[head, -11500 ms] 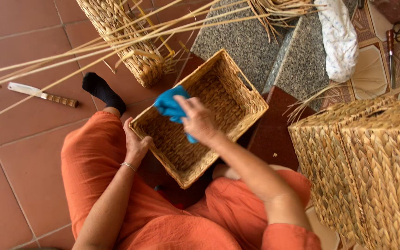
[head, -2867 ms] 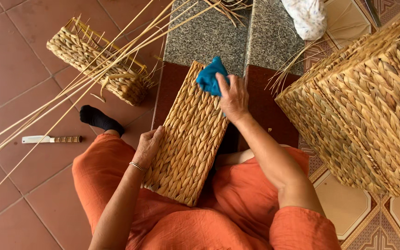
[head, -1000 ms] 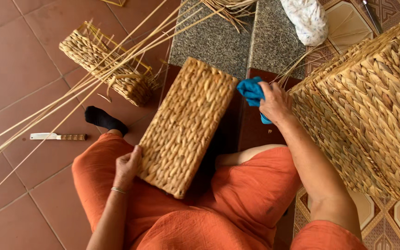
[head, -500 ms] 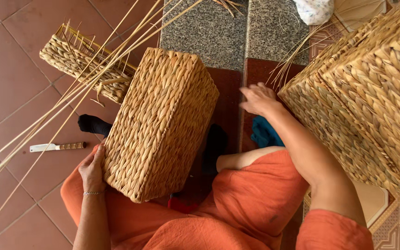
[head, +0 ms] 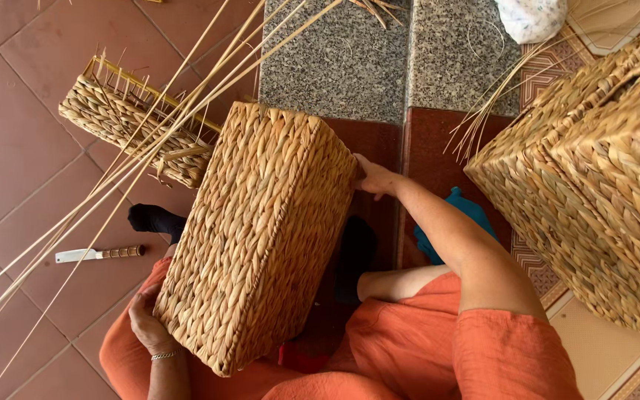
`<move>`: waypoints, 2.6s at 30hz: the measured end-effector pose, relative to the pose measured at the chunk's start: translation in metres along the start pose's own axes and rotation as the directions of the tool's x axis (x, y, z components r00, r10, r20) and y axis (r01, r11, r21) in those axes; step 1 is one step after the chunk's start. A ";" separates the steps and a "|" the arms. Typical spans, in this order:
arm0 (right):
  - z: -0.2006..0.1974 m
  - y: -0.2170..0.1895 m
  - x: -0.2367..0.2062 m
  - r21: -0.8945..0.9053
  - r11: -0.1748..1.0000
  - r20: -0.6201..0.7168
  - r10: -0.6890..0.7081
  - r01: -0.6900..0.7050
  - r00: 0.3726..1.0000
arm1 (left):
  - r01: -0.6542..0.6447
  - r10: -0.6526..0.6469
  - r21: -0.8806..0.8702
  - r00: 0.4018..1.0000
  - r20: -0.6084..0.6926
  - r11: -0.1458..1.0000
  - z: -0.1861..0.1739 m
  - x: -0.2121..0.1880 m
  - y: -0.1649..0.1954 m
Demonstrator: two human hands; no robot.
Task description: The person wipes a woven basket with a blue cloth, then uses scissors to trim excess straw from the basket's frame and interior. The basket is turned and adjusted during trimming.
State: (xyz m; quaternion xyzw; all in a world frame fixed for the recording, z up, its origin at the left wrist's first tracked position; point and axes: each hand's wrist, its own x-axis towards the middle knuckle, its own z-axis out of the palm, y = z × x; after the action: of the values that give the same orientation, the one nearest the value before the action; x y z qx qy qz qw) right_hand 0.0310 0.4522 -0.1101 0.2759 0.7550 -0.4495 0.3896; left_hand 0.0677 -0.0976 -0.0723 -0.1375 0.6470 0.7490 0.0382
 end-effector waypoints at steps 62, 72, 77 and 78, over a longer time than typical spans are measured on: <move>-0.066 0.165 -0.607 -0.759 0.124 -0.629 0.112 0.639 -0.769 | -0.129 0.432 -0.427 0.011 0.902 0.895 0.436 -0.152 0.345; -0.096 0.273 -0.607 -0.665 0.260 -0.609 0.356 0.701 -0.709 | -0.102 0.442 -0.444 -0.040 0.896 0.890 0.657 -0.198 0.316; -0.082 0.307 -0.583 -0.575 0.382 -0.741 0.133 0.724 -0.658 | -0.096 0.166 -0.144 0.275 0.947 0.985 0.677 -0.184 0.265; -0.079 0.315 -0.585 -0.540 0.434 -0.756 0.128 0.721 -0.643 | -0.078 0.174 -0.161 0.202 0.964 0.984 0.672 -0.177 0.258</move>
State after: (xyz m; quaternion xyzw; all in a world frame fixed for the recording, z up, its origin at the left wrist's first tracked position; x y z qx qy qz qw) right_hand 0.5642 0.6234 0.2563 0.2010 0.5539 -0.3132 -0.7448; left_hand 0.0718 0.5406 0.3040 0.4138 0.4599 0.6938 0.3686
